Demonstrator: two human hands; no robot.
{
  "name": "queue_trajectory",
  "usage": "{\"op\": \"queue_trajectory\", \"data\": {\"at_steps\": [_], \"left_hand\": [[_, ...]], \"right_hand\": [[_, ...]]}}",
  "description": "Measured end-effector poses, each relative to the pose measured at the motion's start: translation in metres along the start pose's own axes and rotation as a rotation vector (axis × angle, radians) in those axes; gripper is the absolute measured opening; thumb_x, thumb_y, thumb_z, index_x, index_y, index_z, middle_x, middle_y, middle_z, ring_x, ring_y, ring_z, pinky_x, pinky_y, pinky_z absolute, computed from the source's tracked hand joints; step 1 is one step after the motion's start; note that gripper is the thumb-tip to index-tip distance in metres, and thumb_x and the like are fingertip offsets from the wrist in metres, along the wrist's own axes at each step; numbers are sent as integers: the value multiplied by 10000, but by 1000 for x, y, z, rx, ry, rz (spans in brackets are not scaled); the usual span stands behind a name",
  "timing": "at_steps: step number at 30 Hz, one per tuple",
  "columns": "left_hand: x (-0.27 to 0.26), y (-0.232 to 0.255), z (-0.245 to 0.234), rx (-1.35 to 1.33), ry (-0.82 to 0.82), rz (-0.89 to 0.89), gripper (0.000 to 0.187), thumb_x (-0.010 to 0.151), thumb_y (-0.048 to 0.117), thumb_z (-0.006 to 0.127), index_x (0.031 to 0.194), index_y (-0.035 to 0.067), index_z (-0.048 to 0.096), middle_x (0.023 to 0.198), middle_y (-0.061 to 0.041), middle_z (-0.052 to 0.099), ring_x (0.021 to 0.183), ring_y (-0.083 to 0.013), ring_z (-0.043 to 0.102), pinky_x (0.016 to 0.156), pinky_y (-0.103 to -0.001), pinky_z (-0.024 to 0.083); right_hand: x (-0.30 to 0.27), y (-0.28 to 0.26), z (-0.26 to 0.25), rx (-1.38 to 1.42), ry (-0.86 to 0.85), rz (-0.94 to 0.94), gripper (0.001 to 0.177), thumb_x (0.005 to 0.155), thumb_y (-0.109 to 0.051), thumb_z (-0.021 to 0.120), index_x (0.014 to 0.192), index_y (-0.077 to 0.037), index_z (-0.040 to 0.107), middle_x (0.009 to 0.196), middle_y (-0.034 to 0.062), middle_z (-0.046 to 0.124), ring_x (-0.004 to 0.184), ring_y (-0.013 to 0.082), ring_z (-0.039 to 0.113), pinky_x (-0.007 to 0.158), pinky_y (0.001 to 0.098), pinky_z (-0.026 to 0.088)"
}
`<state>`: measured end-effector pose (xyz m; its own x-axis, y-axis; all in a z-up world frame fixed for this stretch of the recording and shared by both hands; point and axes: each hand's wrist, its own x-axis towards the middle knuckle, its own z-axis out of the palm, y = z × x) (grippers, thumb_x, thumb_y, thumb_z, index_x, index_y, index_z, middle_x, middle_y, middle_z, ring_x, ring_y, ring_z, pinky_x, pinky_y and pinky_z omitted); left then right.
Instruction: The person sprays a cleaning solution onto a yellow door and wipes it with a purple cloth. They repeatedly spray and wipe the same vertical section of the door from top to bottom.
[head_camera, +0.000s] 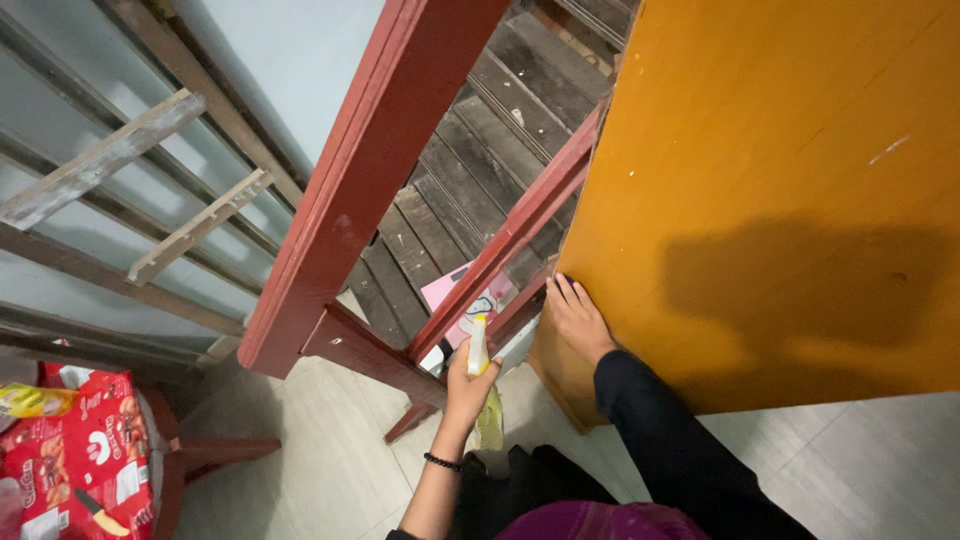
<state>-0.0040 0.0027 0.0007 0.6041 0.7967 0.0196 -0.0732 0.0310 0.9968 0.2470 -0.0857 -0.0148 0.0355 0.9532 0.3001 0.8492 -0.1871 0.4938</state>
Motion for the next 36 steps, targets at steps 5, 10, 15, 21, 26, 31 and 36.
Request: {"op": "queue_trajectory", "data": {"at_steps": [5,10,15,21,26,31,36], "left_hand": [[6,-3,-4,-67,-43,-18,331,882,19,736,1189,27,611,1077,-15,632,982,-106,584,846,-273,503],[13,-1,1,7,-83,31,380,861,24,734,1219,47,607,1093,-22,668,1006,-114,619,862,-270,516],[8,7,5,-26,-148,23,409,858,27,724,1247,47,601,1092,-27,663,1020,-118,619,871,-281,516],[-3,13,0,-45,-178,61,385,878,41,721,1243,37,599,1093,-30,668,1047,-120,631,899,-285,524],[-10,16,-12,2,-165,47,400,869,42,728,1250,43,605,1064,-31,665,998,-120,630,864,-287,521],[-10,17,-22,15,-168,60,397,856,36,730,1236,39,614,1056,-31,687,986,-121,643,859,-288,529],[-13,15,-25,54,-197,66,382,854,25,730,1220,38,620,1064,-40,693,993,-128,651,875,-289,536]], "right_hand": [[-35,-1,-13,43,-67,2,526,906,-199,519,1395,-14,574,1561,97,438,1480,265,353,1194,412,290],[-63,8,-62,84,-68,56,537,890,-189,523,1396,-15,573,1550,104,448,1460,284,368,1138,445,344],[-62,24,-111,145,53,191,477,921,-142,524,1376,-12,591,1536,123,461,1453,305,403,1083,498,395],[-24,34,-126,154,146,257,481,921,-128,519,1380,-10,599,1527,116,482,1449,292,417,1110,501,391],[-24,14,-100,105,74,232,487,909,-141,535,1375,-15,593,1545,100,463,1462,279,393,1158,471,348],[-69,-1,-91,82,-37,177,530,863,-146,544,1371,-7,602,1535,98,466,1458,277,385,1170,456,333],[-119,-11,-97,210,-37,228,484,876,-121,547,1339,8,609,1533,103,477,1442,284,415,1146,481,386]]}}
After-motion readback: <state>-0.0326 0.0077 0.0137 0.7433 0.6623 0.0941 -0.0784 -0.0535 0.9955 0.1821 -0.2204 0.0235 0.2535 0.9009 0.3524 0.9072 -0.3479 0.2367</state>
